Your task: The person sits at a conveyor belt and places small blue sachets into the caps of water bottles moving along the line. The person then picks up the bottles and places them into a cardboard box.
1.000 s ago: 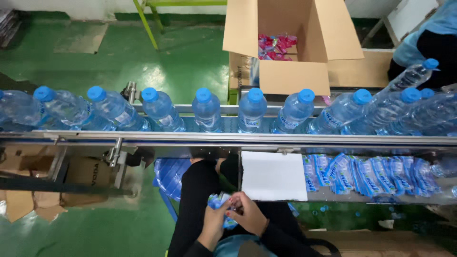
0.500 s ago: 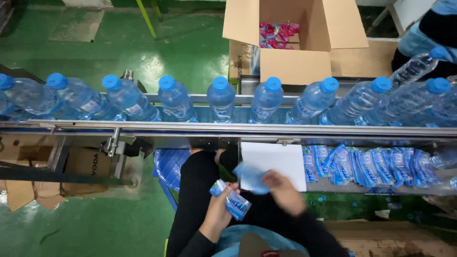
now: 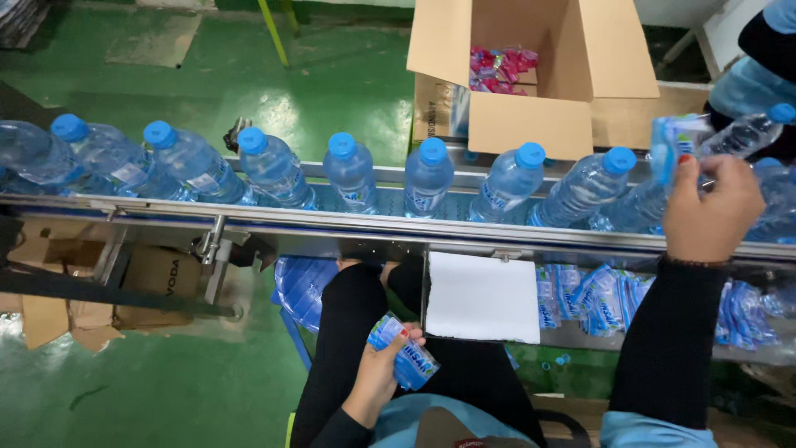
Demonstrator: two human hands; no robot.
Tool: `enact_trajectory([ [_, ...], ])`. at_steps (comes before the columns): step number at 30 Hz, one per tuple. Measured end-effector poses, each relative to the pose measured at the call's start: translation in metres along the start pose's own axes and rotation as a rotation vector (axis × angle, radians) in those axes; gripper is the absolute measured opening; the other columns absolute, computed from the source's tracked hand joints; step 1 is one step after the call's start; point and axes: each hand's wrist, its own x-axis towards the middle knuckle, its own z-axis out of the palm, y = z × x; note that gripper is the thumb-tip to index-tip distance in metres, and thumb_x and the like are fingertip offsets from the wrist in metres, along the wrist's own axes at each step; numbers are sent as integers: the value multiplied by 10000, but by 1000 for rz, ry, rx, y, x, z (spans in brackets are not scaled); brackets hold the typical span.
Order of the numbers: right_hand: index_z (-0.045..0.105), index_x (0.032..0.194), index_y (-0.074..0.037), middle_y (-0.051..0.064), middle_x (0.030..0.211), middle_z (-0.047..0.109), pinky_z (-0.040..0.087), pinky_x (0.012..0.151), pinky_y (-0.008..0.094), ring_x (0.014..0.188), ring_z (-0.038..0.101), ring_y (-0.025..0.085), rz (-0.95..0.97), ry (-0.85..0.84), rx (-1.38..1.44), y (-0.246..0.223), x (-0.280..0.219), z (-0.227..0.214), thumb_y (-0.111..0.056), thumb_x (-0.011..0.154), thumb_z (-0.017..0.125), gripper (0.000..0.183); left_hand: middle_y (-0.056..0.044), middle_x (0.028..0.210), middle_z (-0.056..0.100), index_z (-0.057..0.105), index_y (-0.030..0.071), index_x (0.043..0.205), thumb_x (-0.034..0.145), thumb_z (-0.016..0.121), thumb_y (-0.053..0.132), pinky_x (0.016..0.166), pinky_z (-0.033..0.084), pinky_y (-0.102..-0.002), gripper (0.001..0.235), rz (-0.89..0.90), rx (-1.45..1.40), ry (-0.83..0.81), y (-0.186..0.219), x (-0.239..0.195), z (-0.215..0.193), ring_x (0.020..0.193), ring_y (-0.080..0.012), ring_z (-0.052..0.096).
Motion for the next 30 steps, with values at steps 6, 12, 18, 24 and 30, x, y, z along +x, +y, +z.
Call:
enact_trajectory([
  [6,714,1136,106,244,1136,696,464,838,422,993,615,335,-109,-348,355,-63,22,-5,-42,1180,664,162,-271,1080,751,654,-84,1224,938,676,84,922,601,-514,332,-12,8,-60,-1,0,-2,991,-359,740],
  [12,527,1100,-34,138,1054,600,467,826,401,945,614,289,90,-312,397,-127,-4,31,-115,944,875,389,-265,1096,757,639,-67,1240,904,711,136,923,607,-507,400,-39,37,-66,9,-8,7,993,-347,745],
  [18,201,1526,25,337,1569,377,296,1250,442,1479,396,446,301,-271,593,-183,-37,55,-76,810,914,1016,-247,1070,752,665,-62,1211,883,738,176,959,596,-500,412,-31,2,-86,8,-7,4,988,-347,742],
  [24,3,1592,-62,254,1670,161,320,1219,591,1543,309,388,441,-277,748,-208,-78,49,-13,766,922,1237,-175,966,809,760,-30,1059,946,717,136,856,610,-418,206,30,135,-8,6,-2,1,884,-269,751],
  [30,580,1166,-225,-8,1073,544,487,843,326,945,551,149,533,-1230,790,-265,-217,15,-455,726,837,559,-178,915,748,713,-17,1022,952,683,25,853,593,-460,87,174,-41,65,-13,18,-1,841,-299,727],
])
